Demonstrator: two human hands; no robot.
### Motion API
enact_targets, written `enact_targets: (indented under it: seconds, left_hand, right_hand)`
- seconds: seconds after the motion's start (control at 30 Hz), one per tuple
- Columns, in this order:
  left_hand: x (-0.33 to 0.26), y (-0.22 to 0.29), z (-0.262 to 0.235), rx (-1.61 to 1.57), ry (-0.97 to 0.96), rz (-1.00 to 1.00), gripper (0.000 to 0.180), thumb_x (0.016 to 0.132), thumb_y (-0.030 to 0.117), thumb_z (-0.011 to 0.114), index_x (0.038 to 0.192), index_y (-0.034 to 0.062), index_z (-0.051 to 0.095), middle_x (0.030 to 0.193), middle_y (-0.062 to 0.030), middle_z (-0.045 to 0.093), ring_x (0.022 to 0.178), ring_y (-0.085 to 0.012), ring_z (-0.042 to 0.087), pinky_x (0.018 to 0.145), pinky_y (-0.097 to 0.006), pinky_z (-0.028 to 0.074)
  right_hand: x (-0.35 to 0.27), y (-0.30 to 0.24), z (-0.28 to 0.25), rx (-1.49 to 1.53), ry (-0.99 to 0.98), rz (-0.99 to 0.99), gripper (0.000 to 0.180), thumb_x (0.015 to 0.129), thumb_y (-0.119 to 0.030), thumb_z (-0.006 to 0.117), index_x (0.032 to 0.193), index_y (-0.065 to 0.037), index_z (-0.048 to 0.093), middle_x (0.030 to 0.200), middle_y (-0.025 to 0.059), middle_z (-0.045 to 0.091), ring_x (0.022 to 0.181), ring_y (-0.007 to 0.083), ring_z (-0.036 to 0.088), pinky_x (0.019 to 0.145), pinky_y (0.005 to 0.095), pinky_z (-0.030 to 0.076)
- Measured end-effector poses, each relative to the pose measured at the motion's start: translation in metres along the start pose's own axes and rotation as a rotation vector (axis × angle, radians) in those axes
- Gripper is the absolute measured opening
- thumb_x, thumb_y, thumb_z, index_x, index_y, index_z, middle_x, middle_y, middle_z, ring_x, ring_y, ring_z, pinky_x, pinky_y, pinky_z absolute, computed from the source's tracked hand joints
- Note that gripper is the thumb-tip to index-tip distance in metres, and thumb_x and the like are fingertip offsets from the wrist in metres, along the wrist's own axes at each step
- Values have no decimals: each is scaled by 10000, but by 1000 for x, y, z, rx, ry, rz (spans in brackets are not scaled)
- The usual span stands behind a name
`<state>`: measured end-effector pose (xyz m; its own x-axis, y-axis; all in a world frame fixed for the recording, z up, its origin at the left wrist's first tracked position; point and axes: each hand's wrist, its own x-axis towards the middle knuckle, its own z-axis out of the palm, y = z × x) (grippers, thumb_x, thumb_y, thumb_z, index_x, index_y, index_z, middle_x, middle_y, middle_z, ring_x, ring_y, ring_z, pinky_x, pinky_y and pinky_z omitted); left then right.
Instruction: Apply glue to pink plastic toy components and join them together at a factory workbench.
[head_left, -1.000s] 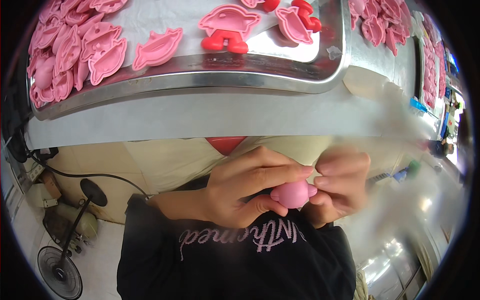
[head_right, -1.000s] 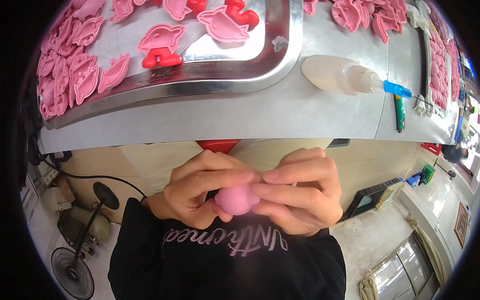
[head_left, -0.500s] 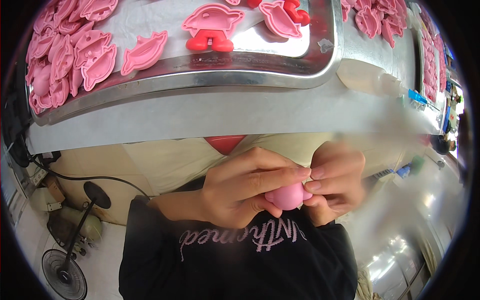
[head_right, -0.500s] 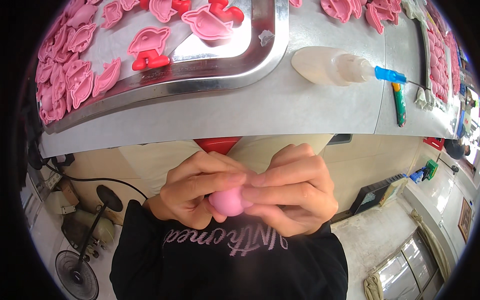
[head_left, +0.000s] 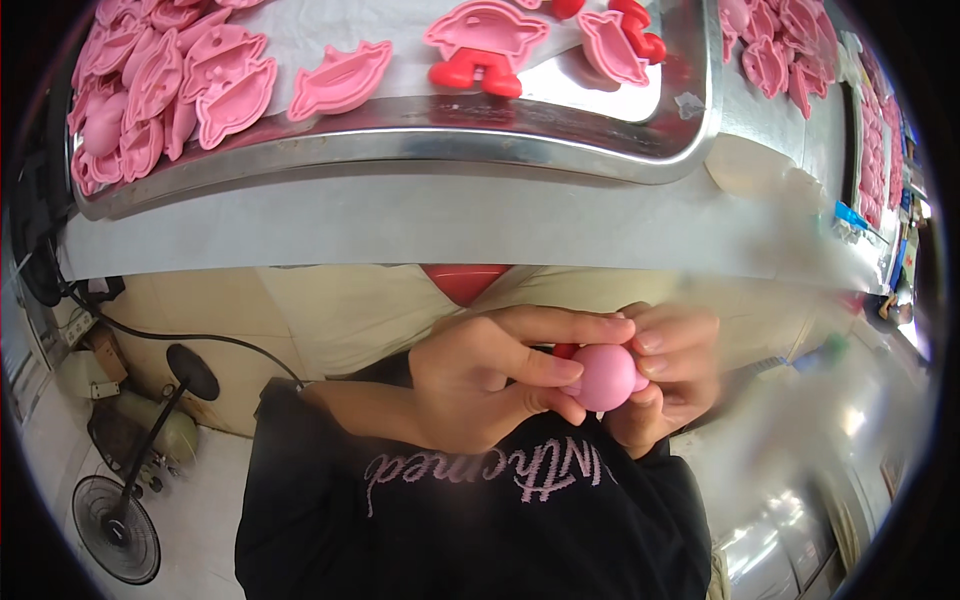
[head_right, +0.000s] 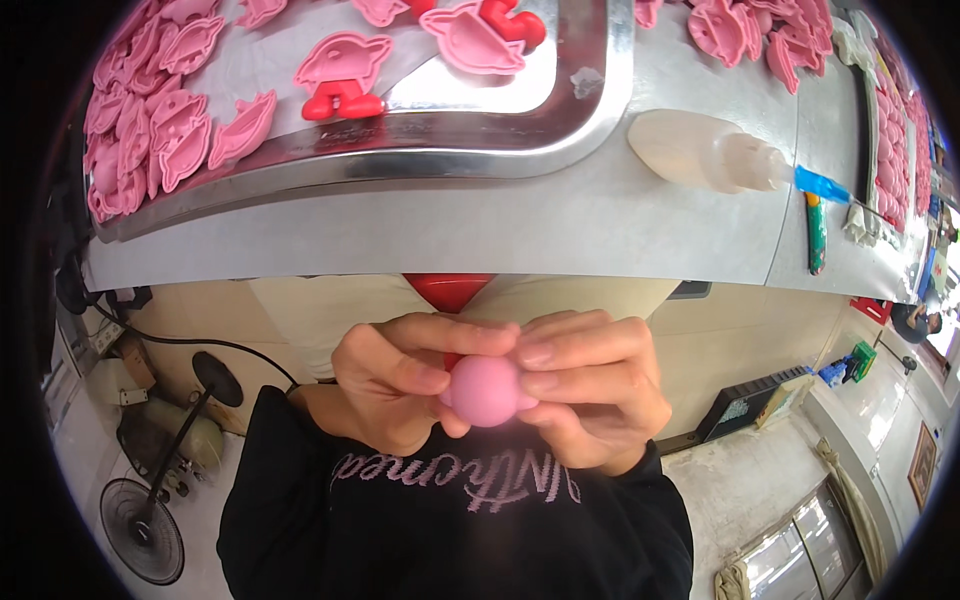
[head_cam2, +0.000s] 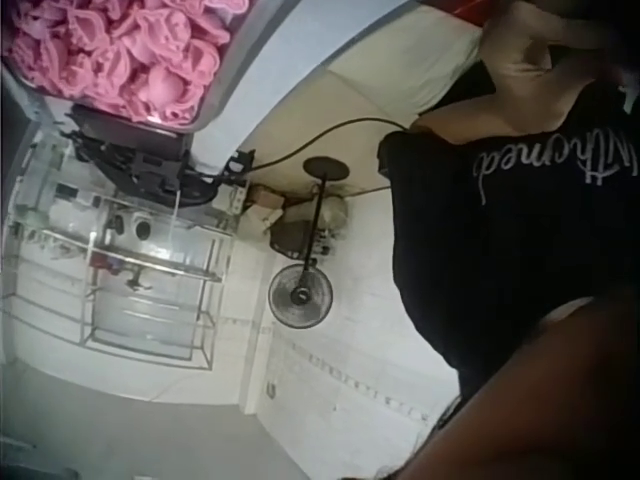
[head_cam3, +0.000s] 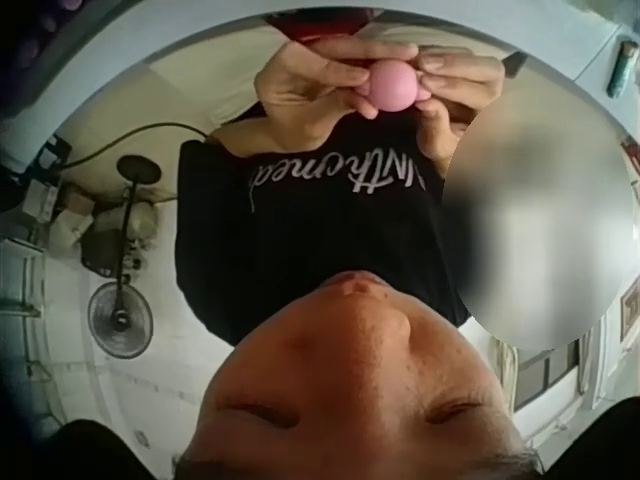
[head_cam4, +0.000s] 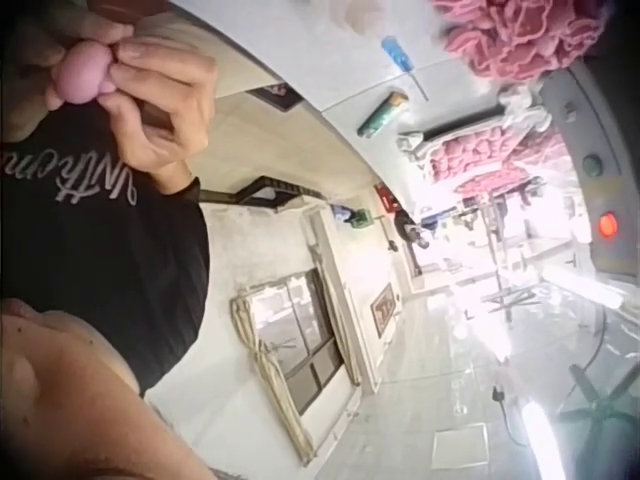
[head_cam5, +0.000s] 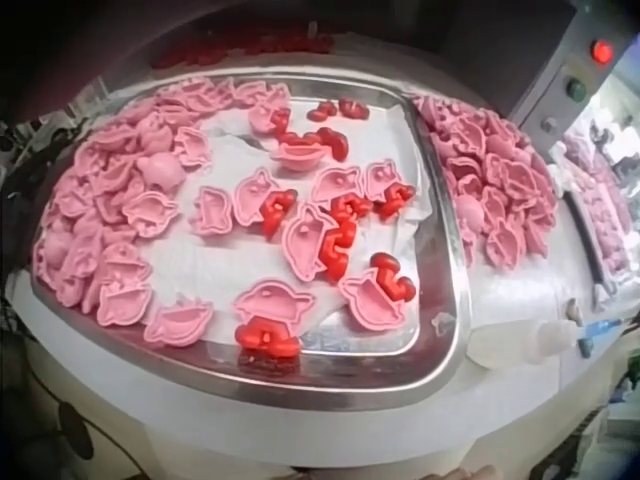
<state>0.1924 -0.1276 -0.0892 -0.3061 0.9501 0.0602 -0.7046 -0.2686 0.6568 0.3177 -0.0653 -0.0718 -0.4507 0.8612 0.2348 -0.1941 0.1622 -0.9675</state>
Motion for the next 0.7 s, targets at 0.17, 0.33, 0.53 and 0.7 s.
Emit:
enact_targets:
  seconds: [0.17, 0.33, 0.53, 0.7]
  left_hand:
    - [-5, -8, -6, 23, -40, 56, 248, 724, 80, 647, 893, 30, 471, 1017, -288, 518, 986, -321, 522, 817, -356, 459]
    - [0, -7, -8, 76, -17, 129, 226, 632, -16, 692, 780, 28, 527, 988, -190, 572, 910, -262, 574, 743, -328, 496]
    - [0, -3, -17, 183, -164, 123, 228, 709, 138, 677, 848, 71, 509, 957, -236, 557, 901, -267, 540, 904, -424, 367]
    - [1, -4, -18, 202, -191, 168, 239, 710, 144, 682, 848, 74, 500, 945, -232, 560, 882, -264, 541, 903, -432, 365]
  right_hand:
    - [-7, -1, 3, -1, 6, 49, 140, 744, -63, 631, 792, 16, 526, 877, 135, 499, 755, 245, 561, 631, 302, 490]
    - [-11, 1, 5, 47, 26, 82, 136, 764, -80, 613, 794, 9, 514, 884, 130, 491, 747, 239, 557, 643, 300, 489]
    - [-13, 3, 11, 79, 54, 32, 139, 768, -79, 605, 800, 7, 501, 884, 128, 477, 732, 234, 551, 667, 323, 495]
    - [-12, 3, 11, 130, 45, 26, 133, 761, -58, 604, 797, 11, 495, 882, 128, 471, 728, 241, 549, 659, 347, 506]
